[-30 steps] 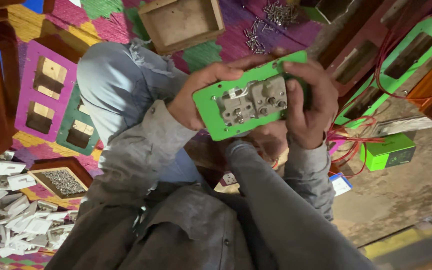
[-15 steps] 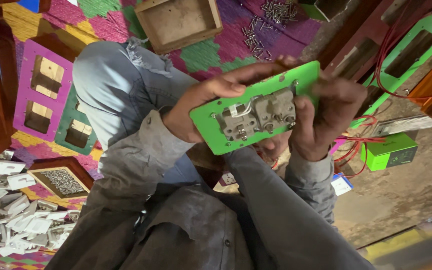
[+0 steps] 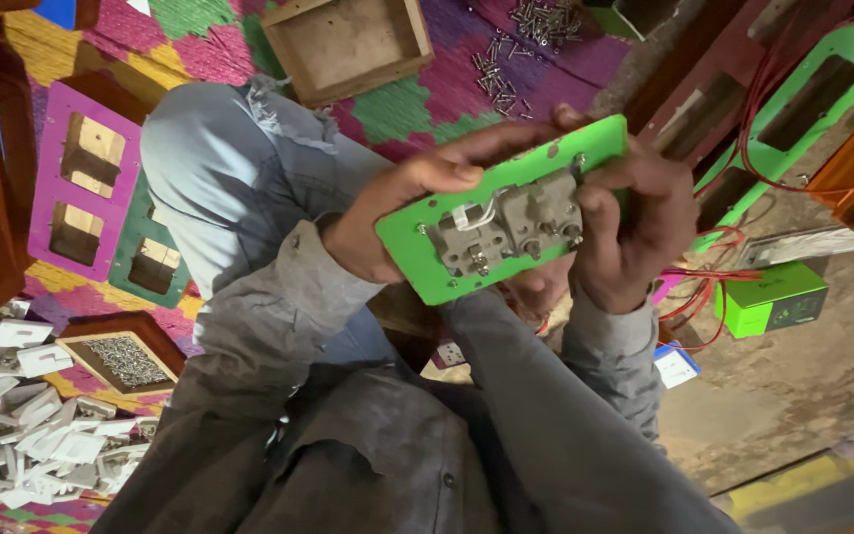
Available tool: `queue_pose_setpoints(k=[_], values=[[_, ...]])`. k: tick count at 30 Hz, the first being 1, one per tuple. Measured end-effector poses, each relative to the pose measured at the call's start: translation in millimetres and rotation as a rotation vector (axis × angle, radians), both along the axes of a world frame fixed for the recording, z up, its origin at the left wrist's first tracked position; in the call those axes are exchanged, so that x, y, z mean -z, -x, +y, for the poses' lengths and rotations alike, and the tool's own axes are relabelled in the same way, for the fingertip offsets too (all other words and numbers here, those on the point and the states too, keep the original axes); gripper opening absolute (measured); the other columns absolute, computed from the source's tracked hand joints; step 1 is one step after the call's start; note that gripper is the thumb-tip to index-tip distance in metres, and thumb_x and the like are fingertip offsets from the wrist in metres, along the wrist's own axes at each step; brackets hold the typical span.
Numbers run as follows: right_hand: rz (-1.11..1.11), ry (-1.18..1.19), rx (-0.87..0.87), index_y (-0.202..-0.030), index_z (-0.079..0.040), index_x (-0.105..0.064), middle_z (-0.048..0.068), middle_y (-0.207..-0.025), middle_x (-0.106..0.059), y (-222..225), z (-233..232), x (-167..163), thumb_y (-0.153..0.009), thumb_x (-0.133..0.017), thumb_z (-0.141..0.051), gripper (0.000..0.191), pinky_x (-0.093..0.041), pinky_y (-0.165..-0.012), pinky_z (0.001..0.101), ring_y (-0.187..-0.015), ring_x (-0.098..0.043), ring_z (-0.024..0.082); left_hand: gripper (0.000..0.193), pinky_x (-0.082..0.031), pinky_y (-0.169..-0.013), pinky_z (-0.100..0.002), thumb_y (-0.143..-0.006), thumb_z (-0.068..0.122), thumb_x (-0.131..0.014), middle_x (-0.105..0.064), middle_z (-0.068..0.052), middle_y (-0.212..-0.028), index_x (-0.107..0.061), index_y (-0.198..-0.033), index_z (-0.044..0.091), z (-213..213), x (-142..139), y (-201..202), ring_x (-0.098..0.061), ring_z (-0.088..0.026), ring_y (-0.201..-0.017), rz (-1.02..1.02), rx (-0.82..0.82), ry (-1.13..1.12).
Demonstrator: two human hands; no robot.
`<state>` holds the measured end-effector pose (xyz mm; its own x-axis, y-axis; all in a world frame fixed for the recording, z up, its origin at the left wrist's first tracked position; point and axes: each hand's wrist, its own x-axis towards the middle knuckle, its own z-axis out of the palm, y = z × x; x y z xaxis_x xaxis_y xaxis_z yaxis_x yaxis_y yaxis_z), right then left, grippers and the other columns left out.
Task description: The person assembles a green electrical switch plate by inserting a white faceplate and securing it with screws. They then sort through a pile of screws and washers on the floor, picking and handling them by hand.
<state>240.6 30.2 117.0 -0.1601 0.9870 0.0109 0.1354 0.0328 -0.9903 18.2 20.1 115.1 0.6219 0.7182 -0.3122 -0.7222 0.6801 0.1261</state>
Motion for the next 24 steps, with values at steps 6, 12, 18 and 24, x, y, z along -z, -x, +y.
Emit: queue_pose_setpoints(k=[6,12,18,24], values=[[-0.170,-0.015,-0.041,-0.117,0.002,-0.058,0.016,-0.119,-0.070,-10.0,-0.9,7.0,-0.111,-0.067,-0.020,0.024,-0.055,-0.097,0.0316,-0.106,-0.070,0.022,0.077,-0.048,-0.120,-0.045,-0.098,0.031,-0.056,-0.048,-0.013,-0.159,-0.031,-0.165,0.003,-0.2,4.2,-0.6,-0.055,-0.026,-0.142,-0.027,0.008,0.066],[-0.024,-0.105,-0.119,-0.124,-0.007,-0.056,0.014,-0.152,-0.055,-2.5,6.0,12.9,-0.108,-0.059,-0.029,0.027,-0.040,-0.123,0.0371,-0.141,-0.053,0.023,0.067,-0.049,-0.115,-0.045,-0.101,0.029,-0.052,-0.055,-0.013,-0.151,-0.034,-0.162,0.008,-8.7,21.4,-2.3,-0.059,-0.028,-0.135,-0.129,-0.091,0.214],[-0.261,-0.175,-0.318,-0.129,-0.002,-0.060,0.017,-0.140,-0.063,-14.7,8.0,23.8,-0.097,-0.065,-0.004,0.032,-0.042,-0.120,0.0427,-0.140,-0.055,0.035,0.052,-0.047,-0.123,-0.043,-0.111,0.024,-0.042,-0.057,-0.017,-0.152,-0.045,-0.156,-0.003,-23.6,74.2,-4.7,-0.060,-0.027,-0.138,-0.008,-0.227,0.217],[-0.298,0.033,-0.101,-0.120,0.001,-0.066,0.012,-0.107,-0.071,-30.6,-12.3,53.9,-0.099,-0.072,0.000,0.021,-0.054,-0.083,0.0312,-0.095,-0.068,0.023,0.053,-0.053,-0.112,-0.035,-0.119,0.037,-0.027,-0.070,-0.012,-0.133,-0.059,-0.141,0.000,-44.9,119.9,-11.4,-0.068,-0.020,-0.123,1.197,-0.140,-0.468]])
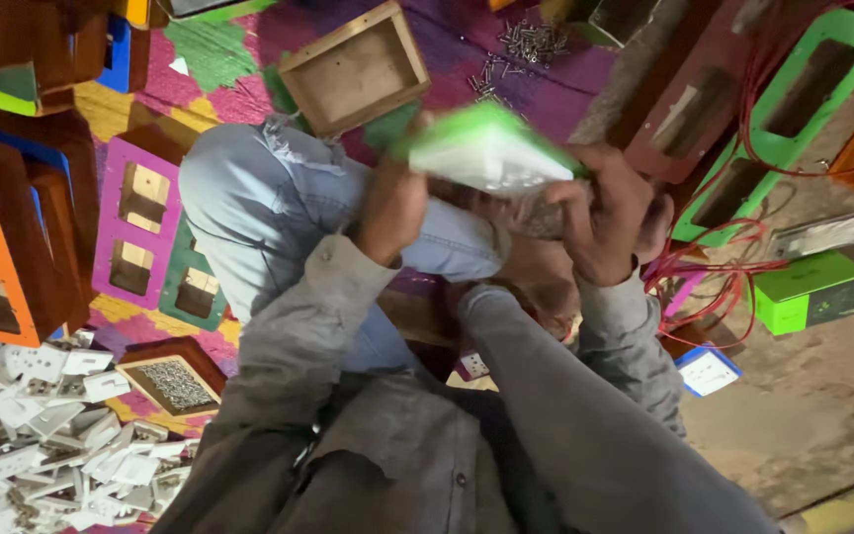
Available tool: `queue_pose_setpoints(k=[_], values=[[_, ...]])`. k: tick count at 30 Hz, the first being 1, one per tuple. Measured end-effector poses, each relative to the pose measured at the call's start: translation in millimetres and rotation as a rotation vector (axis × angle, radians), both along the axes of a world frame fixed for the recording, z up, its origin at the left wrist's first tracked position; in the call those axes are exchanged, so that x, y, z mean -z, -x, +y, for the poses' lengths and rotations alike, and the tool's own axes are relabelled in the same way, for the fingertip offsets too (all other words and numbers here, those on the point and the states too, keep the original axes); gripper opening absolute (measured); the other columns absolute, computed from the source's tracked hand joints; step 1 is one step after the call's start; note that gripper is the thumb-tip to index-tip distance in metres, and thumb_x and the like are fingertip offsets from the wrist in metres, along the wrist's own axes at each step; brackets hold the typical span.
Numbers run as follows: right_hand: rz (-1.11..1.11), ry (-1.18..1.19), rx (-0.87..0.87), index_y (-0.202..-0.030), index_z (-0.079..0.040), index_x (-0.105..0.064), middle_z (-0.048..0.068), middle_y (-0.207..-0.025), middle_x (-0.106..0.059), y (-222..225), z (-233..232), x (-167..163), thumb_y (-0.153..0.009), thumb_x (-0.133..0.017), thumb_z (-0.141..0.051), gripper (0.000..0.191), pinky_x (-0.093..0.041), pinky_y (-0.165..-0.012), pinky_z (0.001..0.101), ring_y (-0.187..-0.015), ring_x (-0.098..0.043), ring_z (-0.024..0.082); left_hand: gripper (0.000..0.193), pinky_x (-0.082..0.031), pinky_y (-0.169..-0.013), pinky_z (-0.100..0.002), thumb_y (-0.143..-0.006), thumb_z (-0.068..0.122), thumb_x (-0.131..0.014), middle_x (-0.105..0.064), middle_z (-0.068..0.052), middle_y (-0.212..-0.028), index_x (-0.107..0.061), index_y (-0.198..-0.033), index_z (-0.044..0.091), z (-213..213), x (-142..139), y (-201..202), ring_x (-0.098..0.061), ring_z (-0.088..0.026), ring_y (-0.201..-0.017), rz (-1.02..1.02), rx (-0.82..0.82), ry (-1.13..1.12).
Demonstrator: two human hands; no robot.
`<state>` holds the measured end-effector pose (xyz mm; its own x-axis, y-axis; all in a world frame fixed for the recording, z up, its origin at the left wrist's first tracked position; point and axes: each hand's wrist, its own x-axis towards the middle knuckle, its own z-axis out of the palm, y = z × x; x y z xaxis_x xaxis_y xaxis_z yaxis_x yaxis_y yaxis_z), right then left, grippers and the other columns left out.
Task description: The person assembles a green electrical switch plate by inserting a white faceplate and securing it with screws. They then sort through a pile of screws and washers on the floor, picking and handling them by hand.
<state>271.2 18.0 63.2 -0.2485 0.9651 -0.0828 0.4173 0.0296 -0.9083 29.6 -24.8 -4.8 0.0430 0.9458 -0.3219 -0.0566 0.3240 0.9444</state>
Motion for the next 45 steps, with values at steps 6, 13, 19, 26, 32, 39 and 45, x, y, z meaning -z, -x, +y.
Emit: queue_pose_setpoints(k=[6,13,19,26,32,39,45], values=[[0.400,0.556,0.178,-0.118,0.002,-0.065,0.004,-0.095,-0.070,10.6,-29.3,42.5,-0.103,-0.066,-0.013,0.021,-0.053,-0.064,0.0256,-0.075,-0.065,0.009,0.039,-0.055,-0.092,-0.035,-0.118,0.031,-0.044,-0.073,-0.010,-0.109,-0.068,-0.120,0.000,-8.3,0.7,-18.3,-0.067,-0.016,-0.106,-0.188,-0.186,0.184],[-0.044,0.715,-0.023,-0.120,-0.006,-0.073,0.009,-0.079,-0.066,13.7,-14.2,55.8,-0.108,-0.059,-0.021,0.024,-0.050,-0.062,0.0334,-0.068,-0.063,0.019,0.033,-0.061,-0.081,-0.032,-0.088,-0.004,-0.078,-0.074,-0.011,-0.108,-0.066,-0.119,-0.004,3.3,-30.3,-5.9,-0.074,-0.018,-0.091,-0.452,-0.489,0.304],[-0.412,-0.265,0.008,-0.114,-0.004,-0.073,0.017,-0.103,-0.066,19.0,68.1,91.4,-0.104,-0.076,-0.013,0.014,-0.052,-0.082,0.0446,-0.095,-0.064,0.038,0.035,-0.060,-0.082,-0.032,-0.088,-0.004,-0.077,-0.072,-0.010,-0.109,-0.064,-0.120,-0.003,20.4,-31.5,-3.1,-0.072,-0.017,-0.094,-0.447,-0.603,0.279],[-0.447,-0.218,0.002,-0.109,-0.012,-0.077,0.012,-0.104,-0.070,21.1,69.9,127.7,-0.098,-0.075,-0.008,0.012,-0.054,-0.081,0.0430,-0.095,-0.068,0.033,0.034,-0.061,-0.081,-0.032,-0.090,-0.005,-0.075,-0.072,-0.011,-0.109,-0.064,-0.121,-0.005,21.5,-26.4,-3.9,-0.072,-0.018,-0.093,-0.481,-0.597,0.309],[-0.467,-0.299,-0.061,-0.107,-0.007,-0.072,0.015,-0.107,-0.069,9.8,68.5,141.5,-0.100,-0.074,-0.008,0.008,-0.053,-0.080,0.0444,-0.096,-0.066,0.036,0.034,-0.061,-0.082,-0.033,-0.089,-0.007,-0.076,-0.073,-0.012,-0.109,-0.065,-0.121,-0.006,24.2,-29.3,-5.3,-0.073,-0.019,-0.094,-0.466,-0.553,0.300],[-0.438,-0.377,0.041,-0.106,-0.002,-0.064,0.018,-0.103,-0.066,9.4,64.4,133.2,-0.099,-0.075,-0.003,0.013,-0.053,-0.089,0.0448,-0.095,-0.065,0.037,0.035,-0.061,-0.084,-0.034,-0.089,-0.005,-0.078,-0.073,-0.011,-0.110,-0.066,-0.122,-0.005,23.1,-38.5,-6.8,-0.073,-0.018,-0.095,-0.508,-0.514,0.219],[0.212,0.205,0.311,-0.106,0.004,-0.064,0.009,-0.096,-0.069,15.9,17.1,52.2,-0.105,-0.074,0.004,0.010,-0.054,-0.078,0.0287,-0.085,-0.066,0.016,0.035,-0.062,-0.085,-0.034,-0.089,-0.004,-0.079,-0.075,-0.011,-0.112,-0.067,-0.122,-0.005,23.4,-40.6,-9.3,-0.073,-0.018,-0.096,-0.464,-0.506,0.194]])
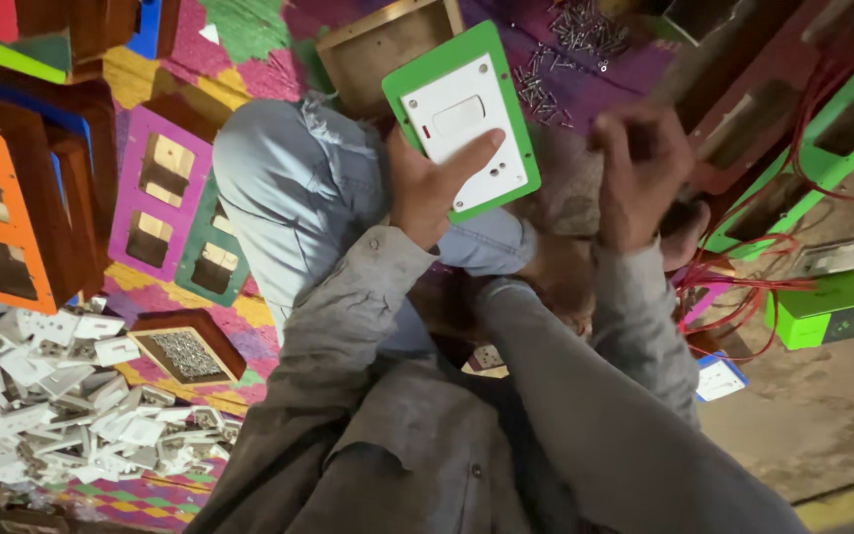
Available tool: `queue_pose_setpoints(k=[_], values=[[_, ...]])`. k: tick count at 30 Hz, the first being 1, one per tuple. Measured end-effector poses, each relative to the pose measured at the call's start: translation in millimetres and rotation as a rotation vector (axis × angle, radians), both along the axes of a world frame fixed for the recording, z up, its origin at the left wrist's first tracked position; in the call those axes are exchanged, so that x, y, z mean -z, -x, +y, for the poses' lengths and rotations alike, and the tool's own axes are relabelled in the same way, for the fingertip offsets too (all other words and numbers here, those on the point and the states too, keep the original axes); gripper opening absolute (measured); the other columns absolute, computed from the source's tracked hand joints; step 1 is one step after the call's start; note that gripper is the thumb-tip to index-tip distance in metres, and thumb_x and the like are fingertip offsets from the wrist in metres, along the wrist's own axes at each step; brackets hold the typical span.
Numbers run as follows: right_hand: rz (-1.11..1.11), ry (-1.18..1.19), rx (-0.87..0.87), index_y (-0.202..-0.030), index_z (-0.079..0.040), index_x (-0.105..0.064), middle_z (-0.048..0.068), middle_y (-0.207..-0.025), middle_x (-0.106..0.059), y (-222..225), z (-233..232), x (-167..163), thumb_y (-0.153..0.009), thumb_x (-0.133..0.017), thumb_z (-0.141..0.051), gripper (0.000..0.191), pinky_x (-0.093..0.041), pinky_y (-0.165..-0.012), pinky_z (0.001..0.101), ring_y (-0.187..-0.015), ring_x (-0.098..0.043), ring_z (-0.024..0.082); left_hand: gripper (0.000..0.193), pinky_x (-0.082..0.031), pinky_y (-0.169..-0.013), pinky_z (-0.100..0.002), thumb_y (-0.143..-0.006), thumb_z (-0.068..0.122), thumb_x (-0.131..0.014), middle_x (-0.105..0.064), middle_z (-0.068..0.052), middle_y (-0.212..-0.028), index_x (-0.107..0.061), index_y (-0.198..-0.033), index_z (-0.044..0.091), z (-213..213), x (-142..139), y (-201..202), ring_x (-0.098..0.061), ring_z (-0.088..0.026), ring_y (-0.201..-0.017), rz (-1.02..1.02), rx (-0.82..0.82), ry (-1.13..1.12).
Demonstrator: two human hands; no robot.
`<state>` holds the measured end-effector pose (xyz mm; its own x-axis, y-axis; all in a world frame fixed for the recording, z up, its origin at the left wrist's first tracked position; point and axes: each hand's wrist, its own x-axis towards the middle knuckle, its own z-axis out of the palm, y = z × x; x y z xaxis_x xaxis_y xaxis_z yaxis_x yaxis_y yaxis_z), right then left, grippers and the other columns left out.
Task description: The person assembles a green electrical switch plate by inserting a white faceplate and securing it with screws. They then sort through a pile of screws and washers on the floor, picking and handling them by hand.
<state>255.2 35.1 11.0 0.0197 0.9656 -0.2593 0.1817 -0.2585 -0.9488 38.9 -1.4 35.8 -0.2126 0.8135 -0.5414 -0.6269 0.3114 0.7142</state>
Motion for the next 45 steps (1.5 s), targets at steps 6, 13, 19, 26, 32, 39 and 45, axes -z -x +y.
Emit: queue_pose_setpoints(k=[6,13,19,26,32,39,45], values=[[-0.123,-0.026,-0.240,-0.107,0.005,-0.072,0.013,-0.101,-0.074,14.4,-31.8,-70.2,-0.097,-0.073,0.010,0.012,-0.056,-0.081,0.0262,-0.090,-0.069,0.017,0.033,-0.063,-0.082,-0.032,-0.090,0.001,-0.083,-0.076,-0.010,-0.108,-0.068,-0.119,-0.005,-3.7,-2.2,-2.8,-0.073,-0.015,-0.093,0.211,0.032,-0.062],[-0.076,0.028,-0.221,-0.108,0.006,-0.071,0.014,-0.107,-0.072,33.8,-36.2,-75.0,-0.098,-0.067,0.011,0.012,-0.060,-0.080,0.0283,-0.092,-0.071,0.018,0.028,-0.063,-0.074,-0.029,-0.088,0.002,-0.084,-0.077,-0.010,-0.102,-0.071,-0.113,-0.006,-5.6,-6.7,-6.0,-0.075,-0.014,-0.085,0.312,0.054,-0.070],[-0.181,-0.081,-0.281,-0.105,0.003,-0.075,0.014,-0.103,-0.071,34.4,-33.1,-64.8,-0.093,-0.074,0.012,0.015,-0.054,-0.088,0.0289,-0.097,-0.067,0.021,0.031,-0.063,-0.074,-0.029,-0.087,0.003,-0.085,-0.077,-0.010,-0.101,-0.070,-0.112,-0.006,-6.2,-6.3,-10.0,-0.075,-0.013,-0.085,0.303,0.045,-0.079],[0.196,0.176,-0.147,-0.105,0.002,-0.071,0.009,-0.124,-0.066,32.3,-36.2,-50.8,-0.094,-0.078,0.006,0.013,-0.055,-0.096,0.0283,-0.110,-0.065,0.016,0.031,-0.064,-0.077,-0.029,-0.086,0.002,-0.086,-0.077,-0.011,-0.102,-0.071,-0.112,-0.006,-8.1,-4.4,-10.6,-0.075,-0.014,-0.087,0.331,0.061,-0.069],[0.345,0.421,0.025,-0.104,-0.002,-0.059,0.010,-0.109,-0.068,30.2,-36.6,-37.9,-0.088,-0.078,0.010,0.029,-0.051,-0.073,0.0260,-0.090,-0.062,0.013,0.029,-0.064,-0.078,-0.030,-0.086,0.002,-0.085,-0.078,-0.010,-0.102,-0.072,-0.111,-0.005,-10.0,-4.1,-15.1,-0.076,-0.014,-0.088,0.382,0.088,-0.090],[0.430,0.314,-0.027,-0.101,-0.003,-0.055,0.009,-0.105,-0.065,34.2,-33.2,-27.8,-0.090,-0.074,0.016,0.029,-0.055,-0.082,0.0284,-0.091,-0.063,0.014,0.029,-0.064,-0.080,-0.030,-0.085,0.004,-0.085,-0.078,-0.009,-0.103,-0.072,-0.110,-0.004,-6.4,-0.2,-17.8,-0.077,-0.014,-0.090,0.472,0.046,-0.107],[0.427,0.333,0.010,-0.097,-0.006,-0.051,0.006,-0.100,-0.062,34.9,-37.4,-24.3,-0.088,-0.072,0.017,0.032,-0.053,-0.080,0.0274,-0.090,-0.061,0.012,0.029,-0.066,-0.073,-0.030,-0.085,0.008,-0.085,-0.080,-0.010,-0.098,-0.074,-0.109,-0.004,-9.4,-4.5,-15.1,-0.080,-0.015,-0.085,0.446,0.188,-0.025]])
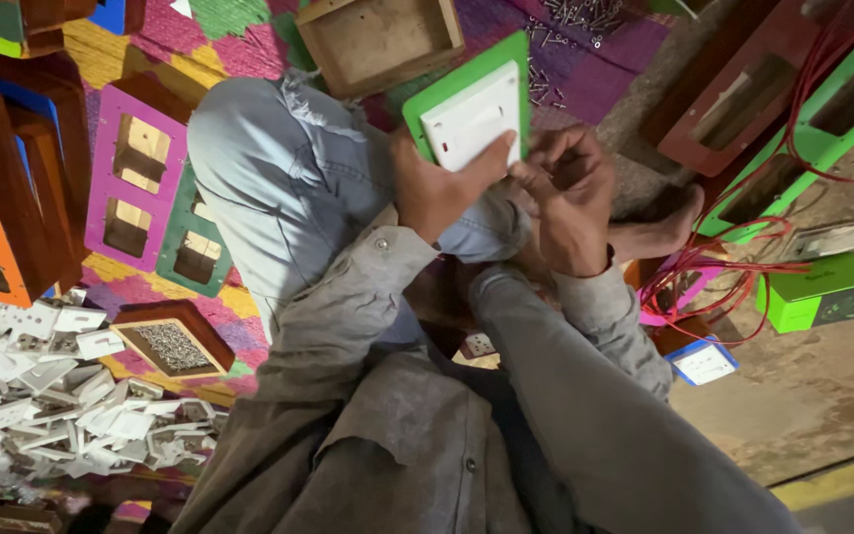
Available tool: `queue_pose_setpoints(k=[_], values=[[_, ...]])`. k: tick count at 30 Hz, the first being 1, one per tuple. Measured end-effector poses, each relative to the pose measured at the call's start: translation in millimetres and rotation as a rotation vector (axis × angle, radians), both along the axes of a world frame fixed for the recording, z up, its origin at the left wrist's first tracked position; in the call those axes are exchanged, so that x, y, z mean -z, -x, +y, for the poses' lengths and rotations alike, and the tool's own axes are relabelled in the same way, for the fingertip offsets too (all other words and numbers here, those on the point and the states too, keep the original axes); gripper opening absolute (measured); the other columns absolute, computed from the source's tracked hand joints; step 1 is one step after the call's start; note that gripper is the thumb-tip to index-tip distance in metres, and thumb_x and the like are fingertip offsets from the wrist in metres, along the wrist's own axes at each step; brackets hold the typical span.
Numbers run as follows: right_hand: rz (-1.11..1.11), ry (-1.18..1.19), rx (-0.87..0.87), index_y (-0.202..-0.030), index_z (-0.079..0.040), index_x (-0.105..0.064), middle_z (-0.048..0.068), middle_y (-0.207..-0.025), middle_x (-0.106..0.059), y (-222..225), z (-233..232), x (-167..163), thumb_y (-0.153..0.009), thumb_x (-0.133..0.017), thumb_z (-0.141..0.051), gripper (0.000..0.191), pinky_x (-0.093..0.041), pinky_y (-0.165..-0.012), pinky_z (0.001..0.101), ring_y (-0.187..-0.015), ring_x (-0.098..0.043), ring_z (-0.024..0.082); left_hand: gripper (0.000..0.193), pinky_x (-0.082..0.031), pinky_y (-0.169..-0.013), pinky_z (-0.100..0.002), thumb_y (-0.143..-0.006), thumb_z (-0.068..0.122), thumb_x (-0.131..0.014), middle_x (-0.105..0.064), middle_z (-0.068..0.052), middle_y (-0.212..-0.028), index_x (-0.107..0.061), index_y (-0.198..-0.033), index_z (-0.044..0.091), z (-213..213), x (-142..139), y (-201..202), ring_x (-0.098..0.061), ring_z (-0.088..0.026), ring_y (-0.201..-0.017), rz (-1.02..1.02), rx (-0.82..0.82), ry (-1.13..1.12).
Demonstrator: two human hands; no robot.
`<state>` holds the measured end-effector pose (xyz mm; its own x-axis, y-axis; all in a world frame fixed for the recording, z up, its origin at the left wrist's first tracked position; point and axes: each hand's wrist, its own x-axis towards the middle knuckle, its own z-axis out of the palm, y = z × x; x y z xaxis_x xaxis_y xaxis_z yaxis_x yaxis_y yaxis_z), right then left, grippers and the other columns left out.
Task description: The person assembles a green electrical switch plate by inserting a white faceplate and securing it with screws. They then sort through a pile of screws and washers on the floor, picking and handling them by hand.
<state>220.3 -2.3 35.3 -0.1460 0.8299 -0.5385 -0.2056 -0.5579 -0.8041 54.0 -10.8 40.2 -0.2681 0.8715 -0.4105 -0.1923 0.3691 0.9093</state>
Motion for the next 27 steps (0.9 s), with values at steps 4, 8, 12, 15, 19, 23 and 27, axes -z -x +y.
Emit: queue_pose_setpoints(k=[4,8,12,15,19,23,27], values=[[-0.003,-0.009,-0.002,-0.098,-0.005,-0.052,0.006,-0.098,-0.060,-5.8,-2.6,4.3,-0.089,-0.072,0.019,0.033,-0.051,-0.081,0.0273,-0.090,-0.058,0.013,0.037,-0.063,-0.079,-0.029,-0.084,0.008,-0.086,-0.077,-0.008,-0.101,-0.068,-0.114,-0.004,-0.6,2.8,-6.2,-0.077,-0.015,-0.089,0.085,-0.003,-0.144],[0.057,0.056,0.080,-0.095,-0.007,-0.049,0.006,-0.101,-0.061,-4.9,-4.7,9.8,-0.083,-0.073,0.016,0.036,-0.052,-0.079,0.0271,-0.091,-0.059,0.012,0.030,-0.063,-0.077,-0.030,-0.085,0.006,-0.086,-0.078,-0.009,-0.101,-0.072,-0.109,-0.004,-1.2,10.3,-5.5,-0.077,-0.014,-0.087,-0.015,-0.074,-0.070],[0.066,0.022,0.077,-0.096,-0.009,-0.045,0.006,-0.100,-0.060,-2.4,-0.4,10.6,-0.082,-0.075,0.015,0.041,-0.051,-0.079,0.0270,-0.092,-0.060,0.013,0.031,-0.062,-0.077,-0.030,-0.085,0.006,-0.085,-0.077,-0.009,-0.100,-0.070,-0.111,-0.004,-2.9,11.3,-4.9,-0.075,-0.013,-0.087,-0.048,-0.078,-0.091],[0.036,-0.014,0.041,-0.101,-0.007,-0.048,0.005,-0.103,-0.058,-1.9,0.5,2.1,-0.087,-0.077,0.012,0.037,-0.051,-0.079,0.0270,-0.092,-0.060,0.013,0.028,-0.062,-0.075,-0.030,-0.085,0.002,-0.085,-0.077,-0.010,-0.101,-0.071,-0.108,-0.005,-0.1,10.7,-3.6,-0.074,-0.014,-0.085,-0.113,-0.093,-0.063],[0.017,0.052,0.039,-0.114,-0.003,-0.057,0.005,-0.102,-0.064,4.4,-1.1,-10.3,-0.096,-0.072,0.000,0.024,-0.054,-0.077,0.0268,-0.087,-0.064,0.013,0.026,-0.062,-0.078,-0.031,-0.090,-0.001,-0.079,-0.075,-0.009,-0.103,-0.068,-0.113,-0.004,4.7,11.6,2.0,-0.074,-0.016,-0.087,-0.339,-0.273,-0.017],[0.029,0.083,0.042,-0.113,0.001,-0.060,0.007,-0.097,-0.068,6.5,-1.2,-20.4,-0.104,-0.067,-0.005,0.013,-0.053,-0.076,0.0273,-0.085,-0.065,0.014,0.042,-0.058,-0.089,-0.034,-0.093,0.000,-0.079,-0.069,-0.011,-0.117,-0.058,-0.129,-0.003,2.4,5.0,2.2,-0.069,-0.018,-0.103,-0.423,-0.287,-0.053],[-0.062,-0.029,0.056,-0.111,0.002,-0.060,0.005,-0.096,-0.065,-5.2,11.4,-28.5,-0.107,-0.064,-0.002,0.007,-0.051,-0.075,0.0256,-0.085,-0.063,0.012,0.089,-0.044,-0.115,-0.039,-0.090,0.016,-0.082,-0.043,-0.013,-0.146,-0.020,-0.155,0.012,5.2,-14.5,9.6,-0.050,-0.019,-0.133,-0.062,-0.114,-0.220]])
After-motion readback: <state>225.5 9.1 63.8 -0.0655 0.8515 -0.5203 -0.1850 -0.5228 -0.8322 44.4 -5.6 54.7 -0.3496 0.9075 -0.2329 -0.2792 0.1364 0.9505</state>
